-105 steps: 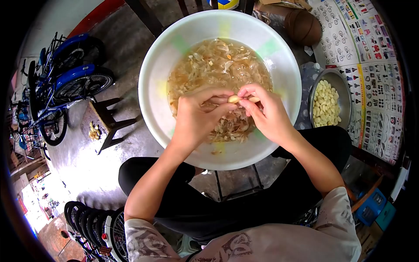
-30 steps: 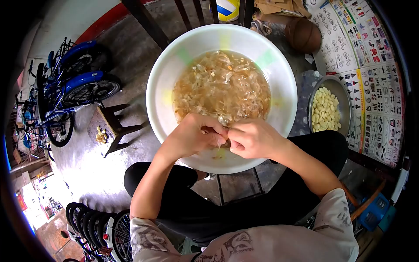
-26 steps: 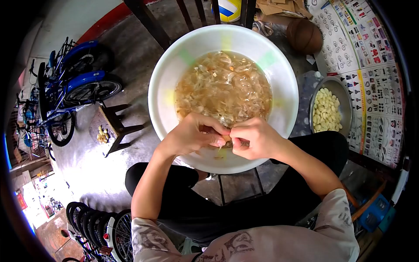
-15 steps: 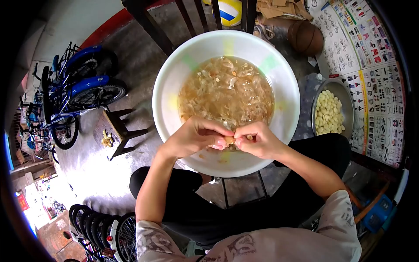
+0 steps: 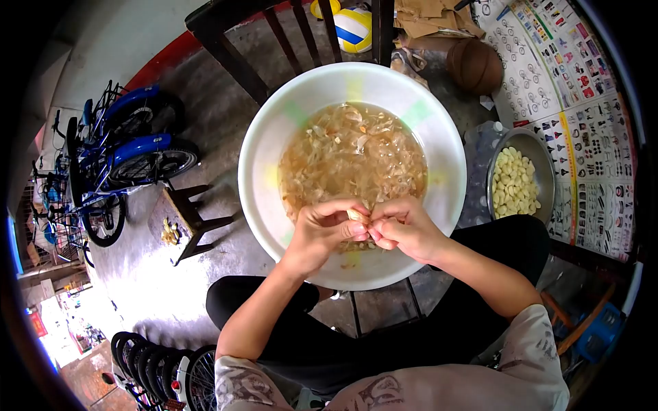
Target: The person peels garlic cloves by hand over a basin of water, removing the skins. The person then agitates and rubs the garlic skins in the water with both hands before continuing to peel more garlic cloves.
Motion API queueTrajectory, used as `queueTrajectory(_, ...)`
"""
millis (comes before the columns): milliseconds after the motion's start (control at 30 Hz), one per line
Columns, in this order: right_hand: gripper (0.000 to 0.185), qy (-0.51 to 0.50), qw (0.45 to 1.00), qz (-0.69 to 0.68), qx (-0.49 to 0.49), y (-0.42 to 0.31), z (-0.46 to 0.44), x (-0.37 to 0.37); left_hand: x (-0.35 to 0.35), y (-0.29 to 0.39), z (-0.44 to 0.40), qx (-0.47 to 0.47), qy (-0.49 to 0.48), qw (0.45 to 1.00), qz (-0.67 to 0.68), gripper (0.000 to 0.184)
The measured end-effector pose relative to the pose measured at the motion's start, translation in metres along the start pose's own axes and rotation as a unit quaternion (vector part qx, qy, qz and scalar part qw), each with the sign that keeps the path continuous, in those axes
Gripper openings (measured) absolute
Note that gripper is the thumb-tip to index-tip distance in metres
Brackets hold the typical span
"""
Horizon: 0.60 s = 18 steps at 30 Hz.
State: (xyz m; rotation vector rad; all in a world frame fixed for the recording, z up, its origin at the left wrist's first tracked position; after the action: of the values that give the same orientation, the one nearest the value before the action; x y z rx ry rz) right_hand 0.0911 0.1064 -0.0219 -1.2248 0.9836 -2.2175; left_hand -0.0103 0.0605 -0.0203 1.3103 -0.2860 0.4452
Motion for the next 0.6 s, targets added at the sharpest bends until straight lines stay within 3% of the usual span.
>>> queueTrajectory(33,0.016,0.001,1.000,0.000,-0.002,-0.001,0.000,-0.001,0.002,-0.014,0.004,-0.064,0.024,0.990,0.126,0.021)
queueTrajectory(67,0.016,-0.008,0.999,-0.036,0.003,0.000,-0.001,0.000,0.007,-0.018,0.005,-0.066,0.020,0.983,0.170,0.022)
queueTrajectory(167,0.015,-0.018,0.996,-0.082,0.005,0.005,-0.002,-0.001,0.009,-0.031,0.010,-0.100,0.067,0.967,0.223,0.023)
queueTrajectory(267,0.015,-0.026,0.997,-0.068,-0.003,0.006,-0.001,-0.005,0.013,-0.032,0.010,-0.101,0.054,0.964,0.239,0.024)
queueTrajectory(333,0.015,-0.035,0.998,-0.043,-0.008,0.006,-0.001,-0.006,0.013,-0.032,0.011,-0.101,0.059,0.964,0.238,0.024)
queueTrajectory(500,0.016,-0.042,0.986,-0.162,0.015,0.013,-0.003,-0.010,0.013,-0.024,0.011,-0.083,0.086,0.977,0.179,0.025)
queueTrajectory(567,0.016,-0.034,0.984,-0.176,0.022,0.013,-0.003,-0.012,0.012,0.002,0.008,0.003,0.107,0.992,0.067,0.023)
queueTrajectory(600,0.016,-0.026,0.981,-0.190,0.027,0.013,-0.003,-0.014,0.010,0.005,0.006,0.002,0.107,0.992,0.067,0.023)
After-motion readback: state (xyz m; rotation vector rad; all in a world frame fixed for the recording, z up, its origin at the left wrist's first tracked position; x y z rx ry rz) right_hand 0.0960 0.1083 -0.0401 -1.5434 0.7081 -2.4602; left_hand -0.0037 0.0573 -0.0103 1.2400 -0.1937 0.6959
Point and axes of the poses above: each hand's wrist, its own z-axis away from the middle knuckle, its own x-axis out of the palm, y = z × x, the point moved 9 cm from there along -z, towards the middle knuckle, and after that the axes turned 2 degrees about x, right-handed, at the moved point
